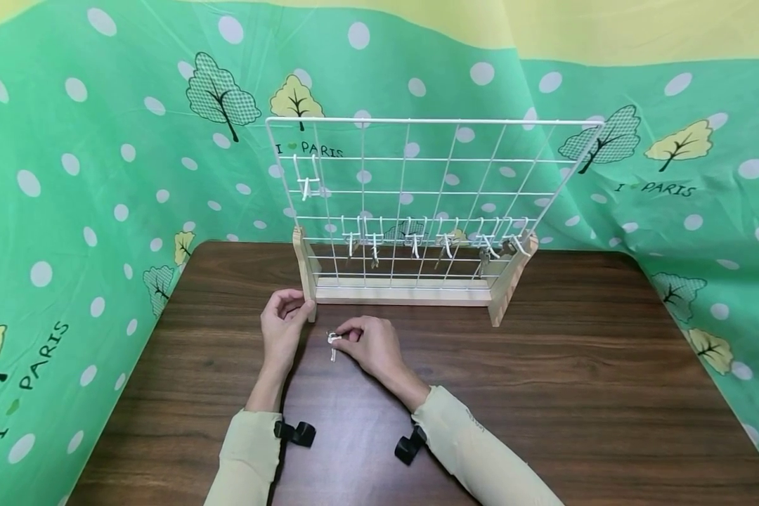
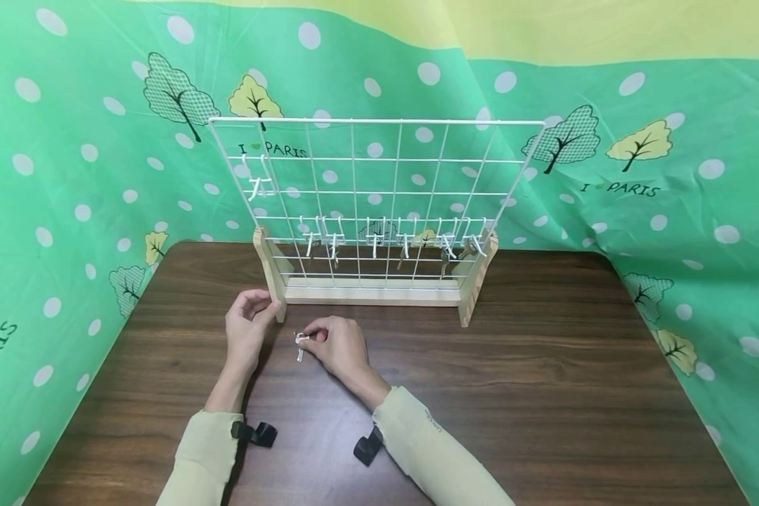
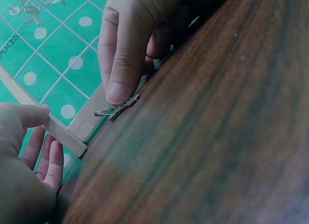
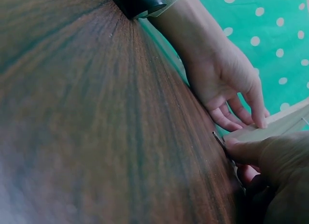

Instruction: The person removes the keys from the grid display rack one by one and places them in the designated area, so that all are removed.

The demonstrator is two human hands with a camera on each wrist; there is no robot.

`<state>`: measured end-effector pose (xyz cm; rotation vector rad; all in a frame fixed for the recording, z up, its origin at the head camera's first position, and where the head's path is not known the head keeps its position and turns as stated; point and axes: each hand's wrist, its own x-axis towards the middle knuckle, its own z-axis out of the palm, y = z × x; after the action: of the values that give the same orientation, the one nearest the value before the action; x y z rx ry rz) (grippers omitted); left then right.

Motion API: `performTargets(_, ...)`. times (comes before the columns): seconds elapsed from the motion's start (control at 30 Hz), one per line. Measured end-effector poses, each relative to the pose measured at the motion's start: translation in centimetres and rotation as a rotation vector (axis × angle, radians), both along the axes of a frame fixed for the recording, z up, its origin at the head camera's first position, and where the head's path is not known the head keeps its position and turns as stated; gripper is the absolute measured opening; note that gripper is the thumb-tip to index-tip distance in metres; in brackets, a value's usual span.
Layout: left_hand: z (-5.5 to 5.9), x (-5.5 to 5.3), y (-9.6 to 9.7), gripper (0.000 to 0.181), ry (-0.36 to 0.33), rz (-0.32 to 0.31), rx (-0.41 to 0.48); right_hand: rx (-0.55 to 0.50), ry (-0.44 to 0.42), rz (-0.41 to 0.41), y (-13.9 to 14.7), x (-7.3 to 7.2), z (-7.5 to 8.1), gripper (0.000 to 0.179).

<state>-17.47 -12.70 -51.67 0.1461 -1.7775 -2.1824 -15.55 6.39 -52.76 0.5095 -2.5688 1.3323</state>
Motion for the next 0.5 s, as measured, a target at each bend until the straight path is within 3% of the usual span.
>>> performTargets(0.2, 0.0, -0.1, 0.0, 0.026, -0.003, 0.001, 0.003, 0.001, 0.003, -0.001, -0.2, 0.2, 0.5, 0.016)
performTargets(0.5, -0.1, 0.0, 0.0, 0.026, -0.001, -0.004, 0.006, 0.014, -0.130, -0.039, -0.4, 0.5, 1.7, 0.016)
